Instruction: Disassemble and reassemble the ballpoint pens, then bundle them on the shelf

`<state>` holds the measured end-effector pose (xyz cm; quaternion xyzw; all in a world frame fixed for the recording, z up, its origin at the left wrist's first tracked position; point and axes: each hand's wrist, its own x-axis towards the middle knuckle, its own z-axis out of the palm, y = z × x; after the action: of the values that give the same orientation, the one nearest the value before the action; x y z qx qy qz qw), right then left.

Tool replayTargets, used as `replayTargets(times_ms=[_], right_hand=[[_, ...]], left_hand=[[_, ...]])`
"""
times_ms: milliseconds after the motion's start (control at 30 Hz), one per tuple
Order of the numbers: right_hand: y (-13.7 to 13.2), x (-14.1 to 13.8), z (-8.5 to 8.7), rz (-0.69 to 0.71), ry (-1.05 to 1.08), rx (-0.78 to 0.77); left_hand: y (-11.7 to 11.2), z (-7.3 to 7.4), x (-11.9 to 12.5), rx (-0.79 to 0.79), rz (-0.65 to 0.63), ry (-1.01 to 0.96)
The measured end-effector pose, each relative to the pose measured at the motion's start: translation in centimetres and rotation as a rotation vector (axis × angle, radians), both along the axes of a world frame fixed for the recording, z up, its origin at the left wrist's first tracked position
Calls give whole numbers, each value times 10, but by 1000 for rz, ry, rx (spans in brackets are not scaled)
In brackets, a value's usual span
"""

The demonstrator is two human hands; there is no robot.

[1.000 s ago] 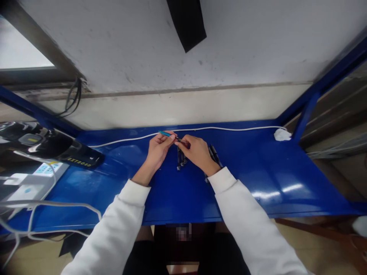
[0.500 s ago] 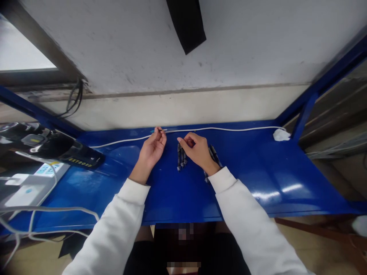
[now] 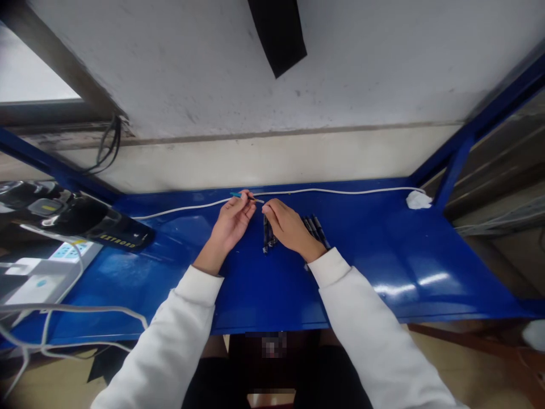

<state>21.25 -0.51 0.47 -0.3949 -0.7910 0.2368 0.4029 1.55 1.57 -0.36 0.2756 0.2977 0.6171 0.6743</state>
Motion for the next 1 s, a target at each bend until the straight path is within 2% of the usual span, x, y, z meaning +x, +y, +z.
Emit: replayTargets(times_ms=[200, 533, 1000], right_hand=[[4, 0, -7, 18, -6, 25], [6, 1, -9, -89, 17, 23], [7, 1, -10, -82, -10, 71]], left_hand=[[-5, 1, 3, 64, -33, 60], [-5, 1, 4, 151, 3, 144], [-3, -1, 1, 189, 49, 212]])
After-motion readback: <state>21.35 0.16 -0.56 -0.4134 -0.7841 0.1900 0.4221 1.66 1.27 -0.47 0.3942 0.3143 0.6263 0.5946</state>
